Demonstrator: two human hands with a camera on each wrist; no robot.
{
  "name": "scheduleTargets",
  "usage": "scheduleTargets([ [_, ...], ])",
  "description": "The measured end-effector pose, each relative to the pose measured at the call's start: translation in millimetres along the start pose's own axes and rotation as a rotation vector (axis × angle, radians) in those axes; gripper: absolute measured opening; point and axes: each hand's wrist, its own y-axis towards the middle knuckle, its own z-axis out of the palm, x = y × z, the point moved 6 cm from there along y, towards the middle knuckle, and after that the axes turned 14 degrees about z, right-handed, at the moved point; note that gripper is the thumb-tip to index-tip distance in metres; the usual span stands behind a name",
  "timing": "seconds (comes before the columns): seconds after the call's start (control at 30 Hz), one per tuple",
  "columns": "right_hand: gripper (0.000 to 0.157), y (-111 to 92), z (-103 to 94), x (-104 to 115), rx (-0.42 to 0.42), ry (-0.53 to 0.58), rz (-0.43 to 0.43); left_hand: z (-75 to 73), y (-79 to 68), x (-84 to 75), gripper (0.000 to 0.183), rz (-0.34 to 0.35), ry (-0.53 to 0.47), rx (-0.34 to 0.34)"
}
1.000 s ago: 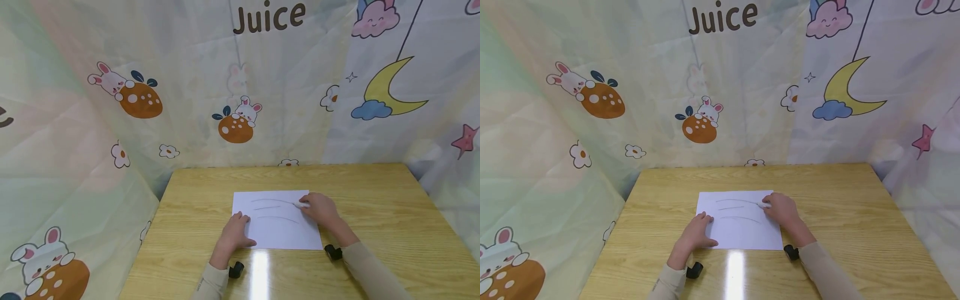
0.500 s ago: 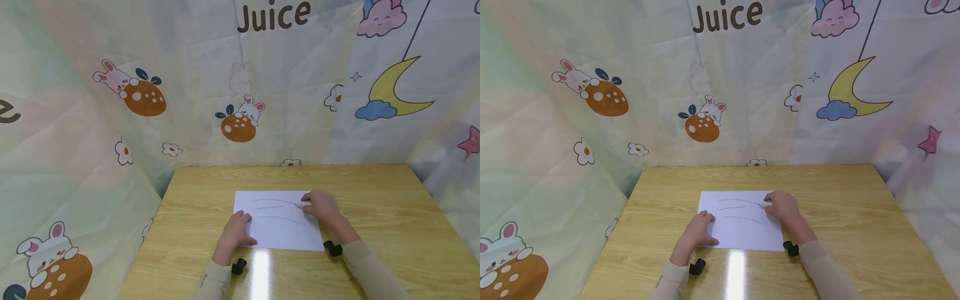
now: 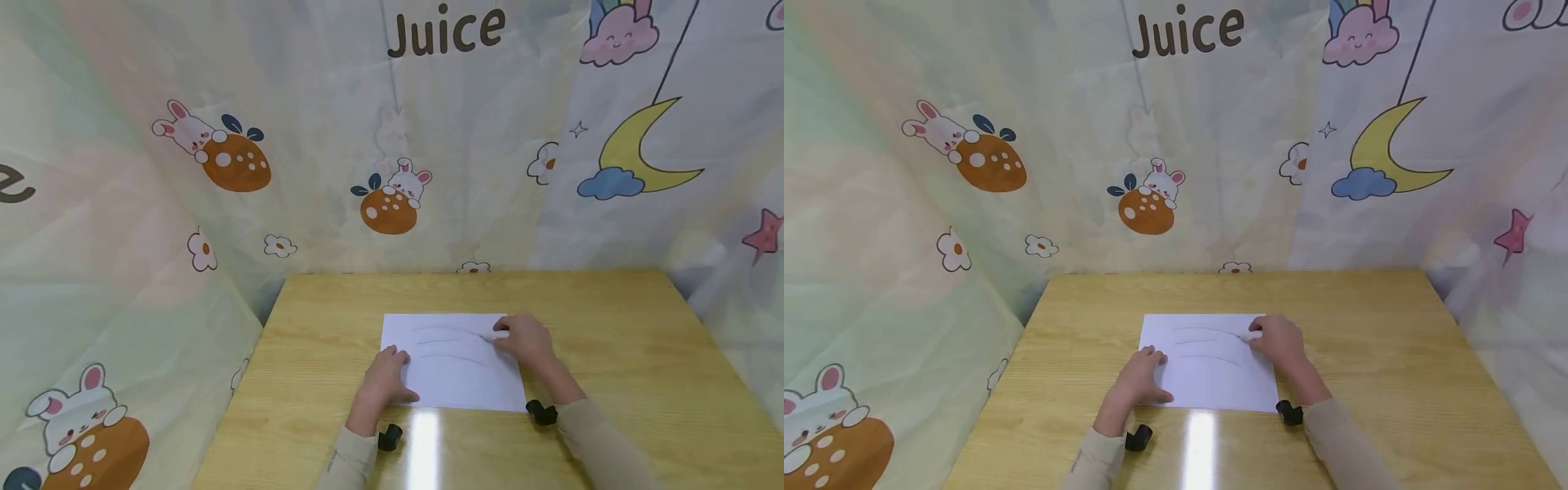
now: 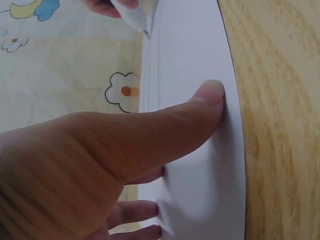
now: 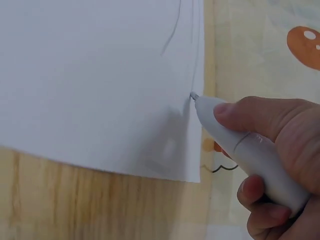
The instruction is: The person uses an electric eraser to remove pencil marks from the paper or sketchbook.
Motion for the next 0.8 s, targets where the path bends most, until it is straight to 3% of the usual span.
scheduleTargets([
  [0.13, 0.019, -2.0, 7.4, -7.7, 0.029, 0.046, 0.061, 6.0, -3.0, -0.1, 0.075, 0.004, 0.005, 0.02],
  [0.4, 0.023, 1.2, 7.0, -8.9, 0.033, 0.091, 0.131, -3.7, -0.8, -1.9, 0.073, 0.024, 0.001, -0.018],
  [0.8, 0.019, -2.9, 1.8, -7.4, 0.022, 0.089, 0.127, -2.4, -1.1, -4.4, 0.073, 0.007, -0.012, -0.015],
])
